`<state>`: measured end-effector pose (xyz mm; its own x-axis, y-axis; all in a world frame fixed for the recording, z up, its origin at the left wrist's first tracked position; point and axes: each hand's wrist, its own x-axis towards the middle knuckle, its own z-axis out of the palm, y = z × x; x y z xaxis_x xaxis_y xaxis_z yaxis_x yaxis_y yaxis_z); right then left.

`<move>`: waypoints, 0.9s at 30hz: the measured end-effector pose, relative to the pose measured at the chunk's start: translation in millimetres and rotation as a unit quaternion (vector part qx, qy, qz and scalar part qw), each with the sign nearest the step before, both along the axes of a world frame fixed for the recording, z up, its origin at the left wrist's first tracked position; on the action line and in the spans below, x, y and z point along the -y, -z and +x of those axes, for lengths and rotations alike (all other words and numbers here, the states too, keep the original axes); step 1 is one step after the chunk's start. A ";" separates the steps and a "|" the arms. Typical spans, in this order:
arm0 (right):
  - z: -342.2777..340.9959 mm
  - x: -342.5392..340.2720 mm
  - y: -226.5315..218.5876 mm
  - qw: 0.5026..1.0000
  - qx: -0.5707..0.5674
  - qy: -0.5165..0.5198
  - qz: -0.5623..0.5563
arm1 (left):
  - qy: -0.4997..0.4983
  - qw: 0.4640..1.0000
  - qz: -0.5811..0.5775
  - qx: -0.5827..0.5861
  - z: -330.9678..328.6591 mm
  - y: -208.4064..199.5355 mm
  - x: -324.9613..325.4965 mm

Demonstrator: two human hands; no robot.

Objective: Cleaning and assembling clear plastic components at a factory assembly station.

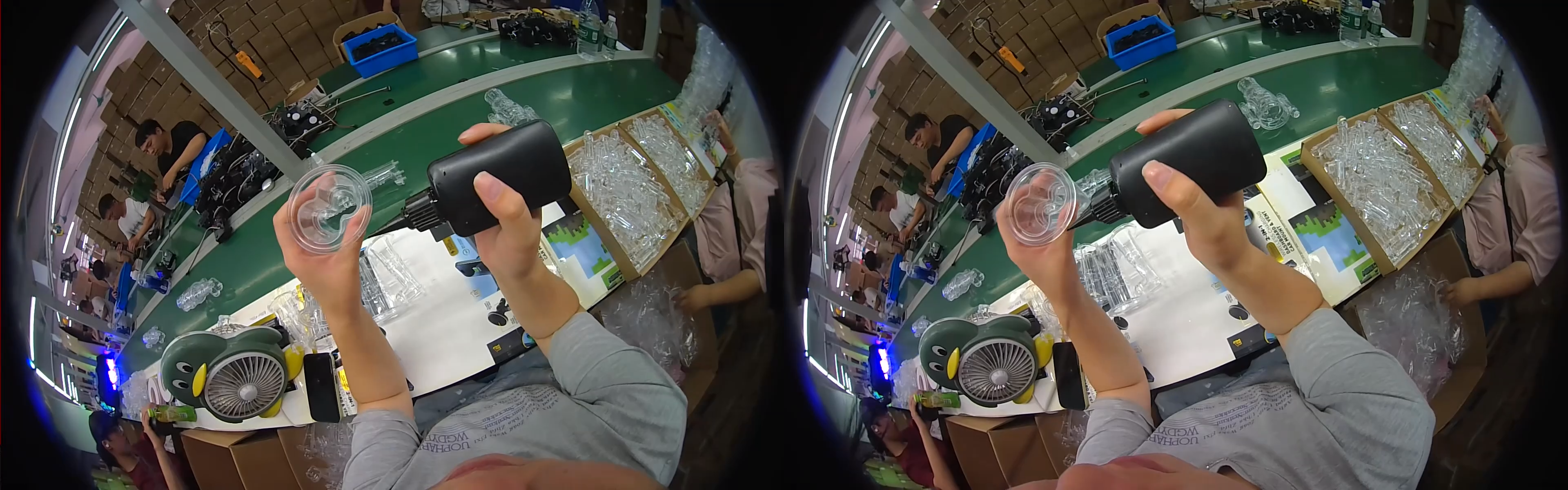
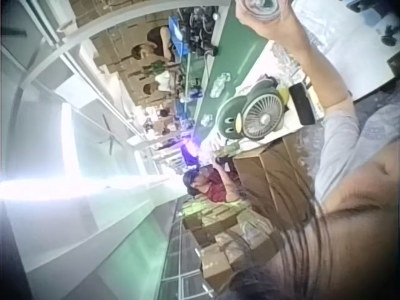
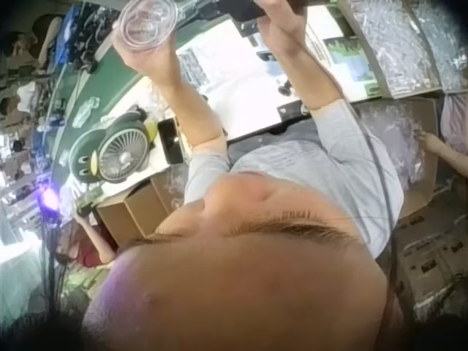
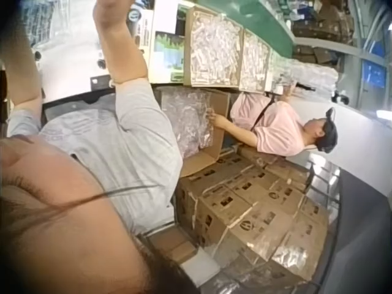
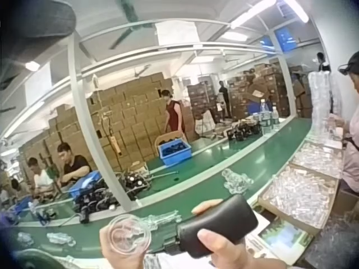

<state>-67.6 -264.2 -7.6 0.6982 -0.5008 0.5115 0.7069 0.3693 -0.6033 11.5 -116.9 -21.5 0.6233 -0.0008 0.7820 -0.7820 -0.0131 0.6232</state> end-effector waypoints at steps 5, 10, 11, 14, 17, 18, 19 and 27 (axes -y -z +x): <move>0.0 -2.2 2.4 1.000 -0.004 0.003 0.004 | 0.004 0.999 -0.028 0.033 -1.2 0.3 -0.1; -0.7 -0.4 2.1 1.000 -0.007 0.006 0.017 | 0.009 0.999 -0.032 0.043 -0.5 -0.1 -0.6; -0.3 0.3 2.5 1.000 -0.002 0.004 0.020 | 0.018 0.998 -0.036 0.043 -0.5 -0.1 -0.2; -0.1 -1.3 3.0 1.000 -0.003 -0.009 0.017 | 0.021 0.998 -0.037 0.046 -2.6 -0.7 -1.5; -0.2 -0.1 3.4 1.000 -0.007 -0.014 0.020 | 0.021 0.998 -0.036 0.051 -4.1 -1.6 0.4; 0.1 -0.6 3.4 1.000 -0.007 -0.015 0.020 | 0.021 0.998 -0.037 0.053 -4.2 -1.6 0.2; 0.5 -1.3 3.3 1.000 -0.003 -0.011 0.019 | 0.021 0.998 -0.037 0.053 -4.2 -1.4 -0.1; 0.3 -0.6 2.7 1.000 -0.006 -0.015 0.012 | 0.026 0.998 -0.046 0.045 -4.3 -0.8 -0.7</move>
